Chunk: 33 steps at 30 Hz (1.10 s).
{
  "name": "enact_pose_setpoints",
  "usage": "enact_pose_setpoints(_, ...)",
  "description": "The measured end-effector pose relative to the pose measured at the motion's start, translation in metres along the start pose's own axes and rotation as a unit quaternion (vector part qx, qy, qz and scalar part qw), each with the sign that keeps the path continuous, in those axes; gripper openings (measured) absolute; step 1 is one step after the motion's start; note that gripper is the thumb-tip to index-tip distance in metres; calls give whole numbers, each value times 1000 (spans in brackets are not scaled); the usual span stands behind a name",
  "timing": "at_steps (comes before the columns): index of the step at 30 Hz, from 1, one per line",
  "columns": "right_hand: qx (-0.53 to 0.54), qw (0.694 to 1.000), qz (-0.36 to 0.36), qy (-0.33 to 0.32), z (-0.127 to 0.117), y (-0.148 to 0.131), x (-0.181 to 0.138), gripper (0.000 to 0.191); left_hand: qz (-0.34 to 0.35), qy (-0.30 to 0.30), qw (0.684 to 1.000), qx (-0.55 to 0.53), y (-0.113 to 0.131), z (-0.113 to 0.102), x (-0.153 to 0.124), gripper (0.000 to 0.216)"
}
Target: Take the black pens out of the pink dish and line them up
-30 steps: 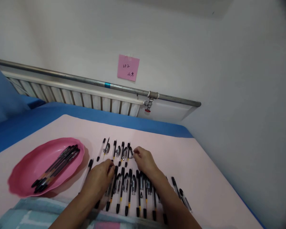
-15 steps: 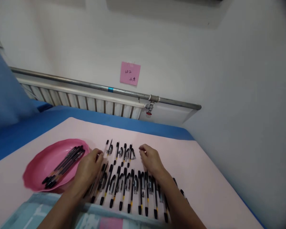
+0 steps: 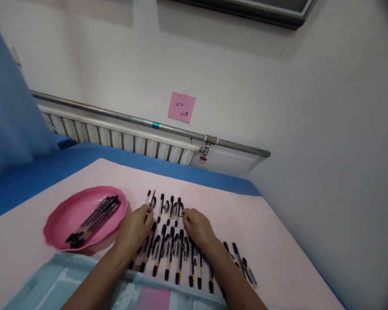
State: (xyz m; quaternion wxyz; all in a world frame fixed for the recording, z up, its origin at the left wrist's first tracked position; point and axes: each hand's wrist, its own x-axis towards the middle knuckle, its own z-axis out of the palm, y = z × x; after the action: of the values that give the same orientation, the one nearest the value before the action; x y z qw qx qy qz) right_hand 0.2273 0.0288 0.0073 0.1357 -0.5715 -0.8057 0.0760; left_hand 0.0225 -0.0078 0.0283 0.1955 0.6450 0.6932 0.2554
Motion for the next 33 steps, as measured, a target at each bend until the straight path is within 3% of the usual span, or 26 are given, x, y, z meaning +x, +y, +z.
enact_pose_setpoints(10, -75, 997, -10, -32, 6, 2, 5, 21, 0, -16, 1000, -1, 6, 1, -2, 18)
enact_pose_setpoints(22, -60, 998, -7, -20, 10, 2, 8, 22, 2, -21, 1000, -6, 9, 1, -5, 20)
enact_pose_setpoints(28, -4, 998, 43, 45, 5, 13, 10, 23, 6, -24, 1000, -1, 8, 2, -4, 19)
enact_pose_setpoints(33, 6, 998, 51, 26, 5, 18, 10, 23, 14, -26, 1000, 3, 7, 3, -4, 20)
